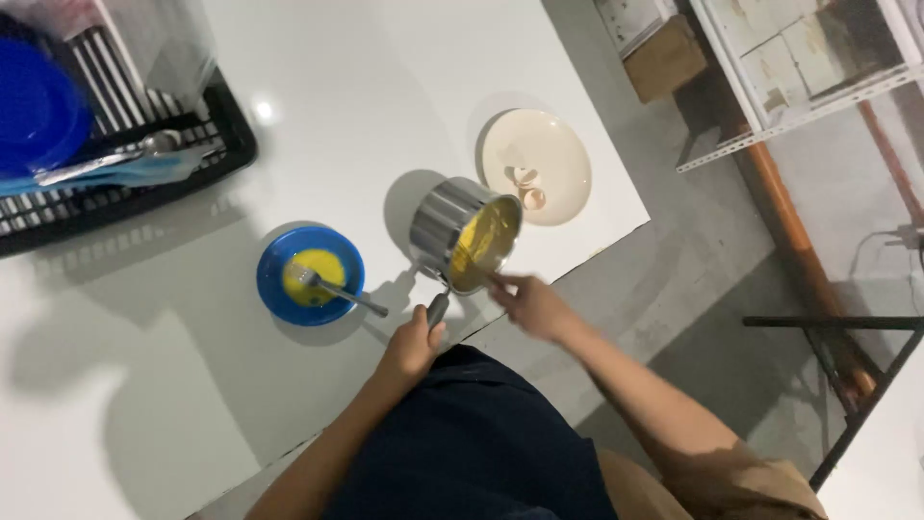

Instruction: Adding whisked eggs to dough in a saucepan and mixing them together with a whisk.

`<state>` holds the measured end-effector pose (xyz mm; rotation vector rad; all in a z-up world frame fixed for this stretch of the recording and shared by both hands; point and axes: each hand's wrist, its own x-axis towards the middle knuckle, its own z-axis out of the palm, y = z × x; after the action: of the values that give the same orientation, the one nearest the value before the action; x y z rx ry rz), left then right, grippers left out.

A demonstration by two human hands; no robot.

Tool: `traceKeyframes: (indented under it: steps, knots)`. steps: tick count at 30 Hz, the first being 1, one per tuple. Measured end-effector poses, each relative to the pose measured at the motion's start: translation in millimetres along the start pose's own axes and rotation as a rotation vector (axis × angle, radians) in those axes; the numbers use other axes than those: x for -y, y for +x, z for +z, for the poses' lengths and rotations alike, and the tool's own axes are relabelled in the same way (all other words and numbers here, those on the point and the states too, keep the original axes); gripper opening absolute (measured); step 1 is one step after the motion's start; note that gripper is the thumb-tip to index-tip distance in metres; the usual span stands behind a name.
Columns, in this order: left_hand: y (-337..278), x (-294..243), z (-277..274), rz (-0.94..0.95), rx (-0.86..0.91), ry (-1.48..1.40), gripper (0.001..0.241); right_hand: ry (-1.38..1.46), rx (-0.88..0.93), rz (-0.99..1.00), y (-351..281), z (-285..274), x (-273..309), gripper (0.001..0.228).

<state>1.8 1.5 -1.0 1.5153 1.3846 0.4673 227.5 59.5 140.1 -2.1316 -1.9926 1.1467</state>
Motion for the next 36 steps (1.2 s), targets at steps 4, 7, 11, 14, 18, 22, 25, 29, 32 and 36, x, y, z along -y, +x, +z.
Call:
traceKeyframes:
  steps: [4, 7, 11, 14, 18, 22, 25, 29, 32, 36]
  knots:
    - [1, -4, -9, -0.037, -0.047, -0.111, 0.039, -0.025, -0.167, -0.004, 14, -3, -32, 0.041]
    - [4, 4, -1, -0.089, -0.044, -0.035, 0.041, -0.187, -0.271, -0.191, 42, 46, -103, 0.034]
    - [1, 14, 18, 0.063, -0.042, -0.075, 0.036, 0.035, -0.025, -0.149, -10, 2, -20, 0.041]
    - [6, 20, 13, 0.021, -0.112, -0.044, 0.037, 0.042, -0.115, 0.047, 13, 18, -60, 0.039]
    - [10, 29, 19, 0.018, -0.128, -0.026, 0.035, 0.044, -0.210, -0.228, 10, 36, -48, 0.035]
    - [4, 18, 10, 0.004, -0.102, -0.072, 0.039, 0.079, 0.017, 0.185, -14, -30, 29, 0.042]
    - [8, 32, 16, -0.005, -0.136, -0.007, 0.036, -0.103, -0.388, -0.232, 16, 32, -72, 0.038]
    - [9, 20, 22, 0.063, -0.100, -0.024, 0.036, -0.093, -0.246, -0.410, 3, 17, -36, 0.039]
    - [-2, 12, 14, 0.016, -0.065, -0.084, 0.037, 0.102, 0.100, 0.189, 5, -14, -9, 0.042]
    - [6, 18, 14, -0.026, -0.103, -0.026, 0.040, -0.088, -0.262, -0.194, 32, 34, -103, 0.034]
